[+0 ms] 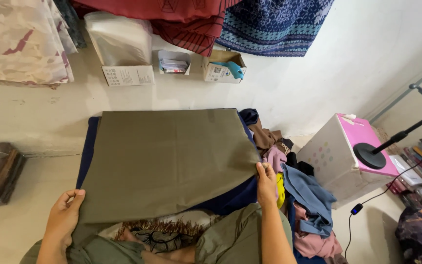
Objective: Using a lint roller to remove lint and debris from a piece of fabric
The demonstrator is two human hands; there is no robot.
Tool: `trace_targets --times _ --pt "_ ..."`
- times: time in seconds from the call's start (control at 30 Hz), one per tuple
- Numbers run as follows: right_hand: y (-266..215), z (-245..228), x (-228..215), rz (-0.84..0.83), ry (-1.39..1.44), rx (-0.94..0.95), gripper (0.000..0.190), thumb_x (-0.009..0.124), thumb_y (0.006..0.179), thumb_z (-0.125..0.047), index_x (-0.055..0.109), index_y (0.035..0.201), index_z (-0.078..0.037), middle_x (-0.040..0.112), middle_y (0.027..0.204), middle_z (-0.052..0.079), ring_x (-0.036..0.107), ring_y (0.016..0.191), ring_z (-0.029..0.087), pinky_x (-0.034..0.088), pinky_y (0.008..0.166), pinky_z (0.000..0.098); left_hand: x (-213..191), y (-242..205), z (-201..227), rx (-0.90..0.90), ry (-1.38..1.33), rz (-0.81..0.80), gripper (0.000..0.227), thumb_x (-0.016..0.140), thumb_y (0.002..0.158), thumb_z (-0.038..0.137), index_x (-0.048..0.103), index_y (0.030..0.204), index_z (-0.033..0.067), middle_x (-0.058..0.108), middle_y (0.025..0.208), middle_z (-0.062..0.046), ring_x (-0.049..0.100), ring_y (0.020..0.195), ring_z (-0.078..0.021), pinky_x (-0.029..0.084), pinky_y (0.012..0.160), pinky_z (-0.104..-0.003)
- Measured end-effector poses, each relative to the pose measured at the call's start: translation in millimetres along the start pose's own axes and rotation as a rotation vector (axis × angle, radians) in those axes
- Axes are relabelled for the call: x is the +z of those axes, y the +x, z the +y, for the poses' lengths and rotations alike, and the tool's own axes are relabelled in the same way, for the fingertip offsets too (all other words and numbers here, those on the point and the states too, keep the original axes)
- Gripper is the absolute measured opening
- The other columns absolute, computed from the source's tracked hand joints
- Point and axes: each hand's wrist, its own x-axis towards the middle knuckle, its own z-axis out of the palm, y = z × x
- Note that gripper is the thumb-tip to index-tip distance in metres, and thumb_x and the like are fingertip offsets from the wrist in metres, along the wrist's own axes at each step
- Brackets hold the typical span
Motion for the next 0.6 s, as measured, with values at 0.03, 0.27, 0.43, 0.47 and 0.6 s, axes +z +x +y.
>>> trace_targets --times 0.03,0.27,0.43,0.47,0.6 --pt "-2.4 -3.4 4.7 0.0 0.061 0.02 0.011 0.067 0.101 -0.014 0.061 0.093 -0.016 0.066 0.092 -0.001 0.061 0.087 0.008 0.051 0.083 0.0231 -0.7 6.7 -5.5 -0.01 -0.049 -0.014 0.027 0.06 0.113 0.037 0.064 0.119 0.0114 0.068 0.111 -0.019 0.065 0.094 -0.0369 0.053 0.079 -0.052" --pt "-7.9 -18.7 -8.3 0.061 -0.239 -0.04 0.015 0.072 0.098 -0.016 0.06 0.107 -0.019 0.069 0.075 0.002 0.056 0.071 0.005 0.046 0.064 0.0219 -11.7 43.8 -43.3 0.054 -0.206 -0.069 0.023 0.063 0.111 0.037 0.063 0.114 0.0147 0.067 0.106 -0.014 0.063 0.09 -0.0297 0.054 0.074 -0.045" --pt "-25.7 -23.1 -23.3 0.073 -0.402 0.127 0.026 0.076 0.093 -0.018 0.061 0.114 -0.019 0.063 0.082 0.001 0.054 0.074 0.008 0.043 0.065 0.0236 -6.7 1.4 -20.6 -0.046 0.035 0.015 0.03 0.062 0.111 0.041 0.068 0.115 0.0115 0.069 0.116 -0.017 0.065 0.098 -0.0387 0.052 0.079 -0.052" --pt "-33.5 -25.2 -23.3 0.058 -0.409 0.213 0.03 0.078 0.091 -0.016 0.059 0.114 -0.019 0.055 0.082 0.0 0.051 0.072 0.01 0.041 0.063 0.0261 -7.2 4.6 -28.3 -0.008 0.105 0.035 0.034 0.063 0.11 0.041 0.071 0.115 0.0085 0.071 0.116 -0.018 0.066 0.099 -0.0397 0.052 0.079 -0.052" --pt "-49.9 -31.4 -29.0 -0.023 -0.685 0.434 0.056 0.086 0.077 -0.031 0.056 0.124 -0.022 0.045 0.114 0.005 0.047 0.098 0.017 0.042 0.086 0.0285 -5.1 -2.2 -29.6 -0.008 0.251 0.036 0.044 0.064 0.106 0.044 0.076 0.122 0.0048 0.075 0.114 -0.014 0.066 0.107 -0.0304 0.049 0.088 -0.046"
